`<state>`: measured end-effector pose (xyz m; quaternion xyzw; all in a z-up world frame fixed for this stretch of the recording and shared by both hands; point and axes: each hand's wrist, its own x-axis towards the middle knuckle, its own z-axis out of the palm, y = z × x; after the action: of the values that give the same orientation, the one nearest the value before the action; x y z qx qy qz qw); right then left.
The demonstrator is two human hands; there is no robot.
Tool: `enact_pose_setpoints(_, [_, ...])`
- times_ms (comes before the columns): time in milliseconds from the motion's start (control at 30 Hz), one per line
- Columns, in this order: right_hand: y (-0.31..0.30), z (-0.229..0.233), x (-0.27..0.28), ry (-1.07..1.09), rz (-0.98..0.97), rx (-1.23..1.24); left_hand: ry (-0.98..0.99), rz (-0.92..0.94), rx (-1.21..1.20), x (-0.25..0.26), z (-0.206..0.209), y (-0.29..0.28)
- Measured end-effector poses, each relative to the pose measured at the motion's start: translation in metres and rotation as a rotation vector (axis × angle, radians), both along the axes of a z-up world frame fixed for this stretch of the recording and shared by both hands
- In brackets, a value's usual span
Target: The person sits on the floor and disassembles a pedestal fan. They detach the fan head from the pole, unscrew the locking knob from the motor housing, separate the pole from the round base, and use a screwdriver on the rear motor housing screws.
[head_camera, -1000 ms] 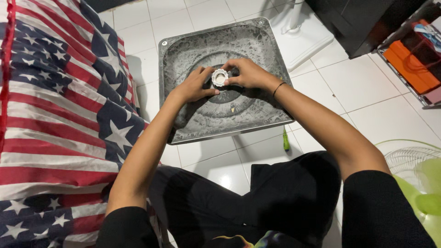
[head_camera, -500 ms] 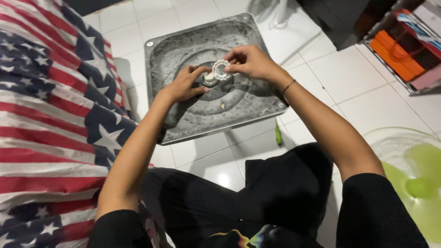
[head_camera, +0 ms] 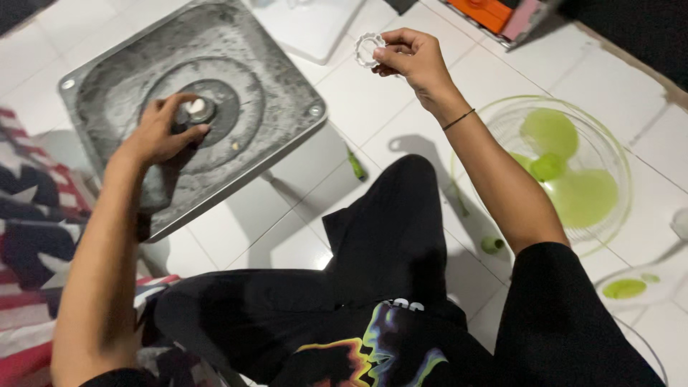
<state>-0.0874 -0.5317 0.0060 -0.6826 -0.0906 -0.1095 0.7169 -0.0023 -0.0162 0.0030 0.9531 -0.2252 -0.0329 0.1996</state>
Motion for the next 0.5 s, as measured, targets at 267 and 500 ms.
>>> enact_pose_setpoints(267, [-0.088, -0.099, -0.030, 0.173, -0.288, 0.112, 0.013, 0.066, 0.095, 0.000, -0.002, -0.004])
enact_pose_setpoints(500, [-0.176, -0.167, -0.097, 0.348, -0.559, 0.092, -0.169, -0.036, 0.138, 0.015, -0.024, 0.016])
